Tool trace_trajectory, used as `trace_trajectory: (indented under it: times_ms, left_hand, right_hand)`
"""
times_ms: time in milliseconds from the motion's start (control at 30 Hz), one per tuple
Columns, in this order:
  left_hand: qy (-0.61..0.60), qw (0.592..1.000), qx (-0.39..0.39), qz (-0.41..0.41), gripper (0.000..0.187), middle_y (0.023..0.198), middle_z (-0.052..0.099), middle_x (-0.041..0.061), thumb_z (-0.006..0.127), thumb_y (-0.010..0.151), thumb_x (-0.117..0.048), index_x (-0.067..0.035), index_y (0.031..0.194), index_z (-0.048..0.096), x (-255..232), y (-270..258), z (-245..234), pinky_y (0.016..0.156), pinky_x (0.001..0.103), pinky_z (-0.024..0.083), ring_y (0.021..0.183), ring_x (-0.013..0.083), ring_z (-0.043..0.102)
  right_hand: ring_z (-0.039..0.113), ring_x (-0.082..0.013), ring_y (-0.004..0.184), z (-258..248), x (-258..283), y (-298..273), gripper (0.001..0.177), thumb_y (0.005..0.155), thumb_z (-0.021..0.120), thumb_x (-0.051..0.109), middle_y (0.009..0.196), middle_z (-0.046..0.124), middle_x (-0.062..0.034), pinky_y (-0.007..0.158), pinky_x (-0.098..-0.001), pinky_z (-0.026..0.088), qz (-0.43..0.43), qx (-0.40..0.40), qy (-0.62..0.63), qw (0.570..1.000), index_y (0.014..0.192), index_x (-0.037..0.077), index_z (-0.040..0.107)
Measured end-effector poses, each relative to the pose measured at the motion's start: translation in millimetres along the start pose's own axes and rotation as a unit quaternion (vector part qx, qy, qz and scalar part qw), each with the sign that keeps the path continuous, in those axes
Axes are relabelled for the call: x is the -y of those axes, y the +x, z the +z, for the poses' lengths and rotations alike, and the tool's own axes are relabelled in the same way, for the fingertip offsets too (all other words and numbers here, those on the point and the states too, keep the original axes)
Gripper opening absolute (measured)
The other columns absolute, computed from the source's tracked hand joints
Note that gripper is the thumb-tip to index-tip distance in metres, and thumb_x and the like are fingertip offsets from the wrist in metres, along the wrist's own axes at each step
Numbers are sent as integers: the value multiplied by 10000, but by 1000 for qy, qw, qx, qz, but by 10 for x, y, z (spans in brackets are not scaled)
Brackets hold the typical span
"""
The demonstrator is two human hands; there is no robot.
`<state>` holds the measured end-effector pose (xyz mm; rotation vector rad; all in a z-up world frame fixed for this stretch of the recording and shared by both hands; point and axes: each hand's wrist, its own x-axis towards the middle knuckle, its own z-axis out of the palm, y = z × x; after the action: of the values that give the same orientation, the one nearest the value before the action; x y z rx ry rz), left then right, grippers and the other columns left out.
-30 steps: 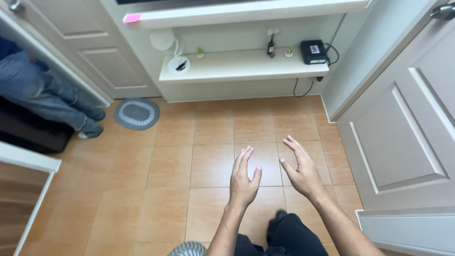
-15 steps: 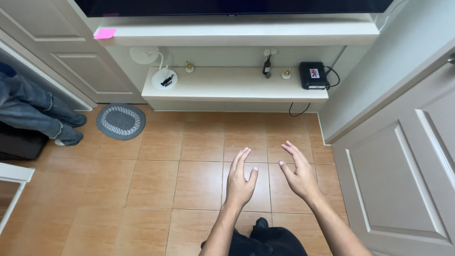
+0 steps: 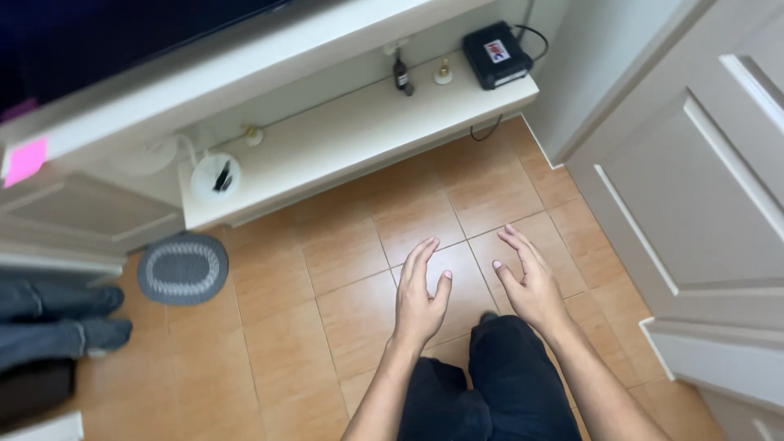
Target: The person moves various small items from a white shelf to a gray chair, then uses a duster to wipe the shelf surface. Items handled include candle holders, cosmetic bottles, and a decorative stand. The duster is used to clean the shelf before the items are left on the chair.
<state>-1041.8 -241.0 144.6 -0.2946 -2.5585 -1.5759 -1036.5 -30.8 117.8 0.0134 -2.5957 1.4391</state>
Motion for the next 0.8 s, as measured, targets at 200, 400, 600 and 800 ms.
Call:
trace_trajectory:
  times_ms: [200,400,600,800]
  left_hand:
    - [24,996,80,25,449,1465,573,171,652,893,-58,-50,1338,594,559,787,599,1147,435,409,1404,369,507]
    - [47,991,122,3,401,1393,617,139,645,895,-86,-72,1294,602,1370,1798,1312,1057,427,487,1319,347,568]
    - [215,966,138,34,354,1306,626,151,603,927,-109,-59,1278,595,3160,3003,2090,1057,470,493,1239,316,601]
    - [221,968,73,93,443,1492,479,213,592,968,-150,-56,1395,522,4006,4384,2556,1099,511,492,1337,356,534]
  right_hand:
    - [480,-306,1437,50,-669,470,471,898,687,122,1521,533,-164,1143,-395,387,83,-64,-2,994,1356,57,603]
    - [492,-286,1435,277,-1512,1383,446,914,652,110,1537,528,-140,1124,-373,411,108,-88,34,990,1354,69,598]
    - [484,-281,1430,981,-2435,2146,458,912,656,132,1534,522,-122,1063,-361,459,117,-98,70,986,1361,79,586]
    - [471,-261,1440,1708,-3009,2286,471,933,654,162,1543,516,-97,1072,-370,459,173,-97,75,977,1392,98,567]
